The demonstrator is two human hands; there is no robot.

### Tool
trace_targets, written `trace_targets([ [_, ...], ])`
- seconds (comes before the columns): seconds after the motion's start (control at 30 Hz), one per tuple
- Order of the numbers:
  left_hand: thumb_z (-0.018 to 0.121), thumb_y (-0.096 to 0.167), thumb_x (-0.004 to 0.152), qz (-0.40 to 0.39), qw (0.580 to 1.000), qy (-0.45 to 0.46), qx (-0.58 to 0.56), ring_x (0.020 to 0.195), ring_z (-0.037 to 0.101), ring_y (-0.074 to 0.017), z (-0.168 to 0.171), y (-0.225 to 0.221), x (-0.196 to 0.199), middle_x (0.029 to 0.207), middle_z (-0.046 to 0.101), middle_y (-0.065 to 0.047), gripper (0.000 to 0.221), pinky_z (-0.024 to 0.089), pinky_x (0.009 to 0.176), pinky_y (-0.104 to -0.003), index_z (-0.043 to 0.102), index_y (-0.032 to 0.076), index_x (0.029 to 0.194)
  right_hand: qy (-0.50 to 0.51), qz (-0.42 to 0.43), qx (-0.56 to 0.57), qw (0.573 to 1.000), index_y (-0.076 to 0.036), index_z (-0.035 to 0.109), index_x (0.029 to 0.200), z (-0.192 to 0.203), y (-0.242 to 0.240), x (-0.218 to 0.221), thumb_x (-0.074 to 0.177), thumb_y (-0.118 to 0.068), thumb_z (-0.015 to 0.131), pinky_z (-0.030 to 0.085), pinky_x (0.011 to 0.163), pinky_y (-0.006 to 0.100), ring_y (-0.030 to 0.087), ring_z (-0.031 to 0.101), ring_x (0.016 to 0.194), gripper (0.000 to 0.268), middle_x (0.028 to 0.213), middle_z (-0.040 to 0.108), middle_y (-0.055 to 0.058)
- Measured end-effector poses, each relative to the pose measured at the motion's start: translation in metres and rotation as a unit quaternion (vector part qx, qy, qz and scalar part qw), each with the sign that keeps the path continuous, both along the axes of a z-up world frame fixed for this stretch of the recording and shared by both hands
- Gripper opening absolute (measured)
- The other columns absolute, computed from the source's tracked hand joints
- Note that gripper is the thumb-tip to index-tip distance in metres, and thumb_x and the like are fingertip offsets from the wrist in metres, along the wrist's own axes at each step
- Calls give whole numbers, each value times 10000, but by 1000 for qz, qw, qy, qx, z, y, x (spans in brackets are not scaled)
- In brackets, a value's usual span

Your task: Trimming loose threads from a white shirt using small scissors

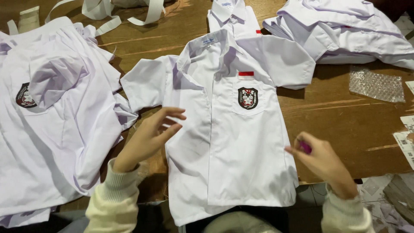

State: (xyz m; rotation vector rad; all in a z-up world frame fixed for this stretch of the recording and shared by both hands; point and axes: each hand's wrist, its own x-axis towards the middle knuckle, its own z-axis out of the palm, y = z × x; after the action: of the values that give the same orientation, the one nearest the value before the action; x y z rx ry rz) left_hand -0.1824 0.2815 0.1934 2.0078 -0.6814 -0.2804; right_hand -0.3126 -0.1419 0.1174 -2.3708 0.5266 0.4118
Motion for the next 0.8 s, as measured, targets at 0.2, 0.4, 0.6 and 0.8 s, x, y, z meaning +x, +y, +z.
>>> trace_targets([
  [0.2,561,319,966,49,996,51,46,997,707,-166,-24,-64,77,1259,712,-39,402,509,887,-318,524,178,1341,78,33,-181,980,-272,562,1030,-33,38,-81,677,-811,670,554,765,451,333,749,938,653,928,791,67],
  [0.4,583,305,907,131,989,74,5,1003,651,-156,-99,-120,180,1168,670,-57,426,564,664,-325,538,153,1303,-78,-48,-240,966,-390,631,1040,-109,47,-142,450,-844,752,555,671,371,148,740,842,755,963,730,-225],
  [0.6,689,347,905,93,991,93,17,1210,613,-280,-106,-166,203,1396,539,-191,710,558,944,-380,351,84,1472,-367,-67,-208,904,-267,685,964,-121,66,-152,648,-420,880,432,490,256,137,511,532,402,883,632,-140],
  [0.8,636,307,928,170,985,-11,21,885,683,-207,-153,-197,241,972,748,-61,239,513,789,-344,717,96,1005,-472,-66,-80,876,-92,693,990,-112,58,-152,875,-144,681,499,636,217,148,642,691,127,853,695,46],
])
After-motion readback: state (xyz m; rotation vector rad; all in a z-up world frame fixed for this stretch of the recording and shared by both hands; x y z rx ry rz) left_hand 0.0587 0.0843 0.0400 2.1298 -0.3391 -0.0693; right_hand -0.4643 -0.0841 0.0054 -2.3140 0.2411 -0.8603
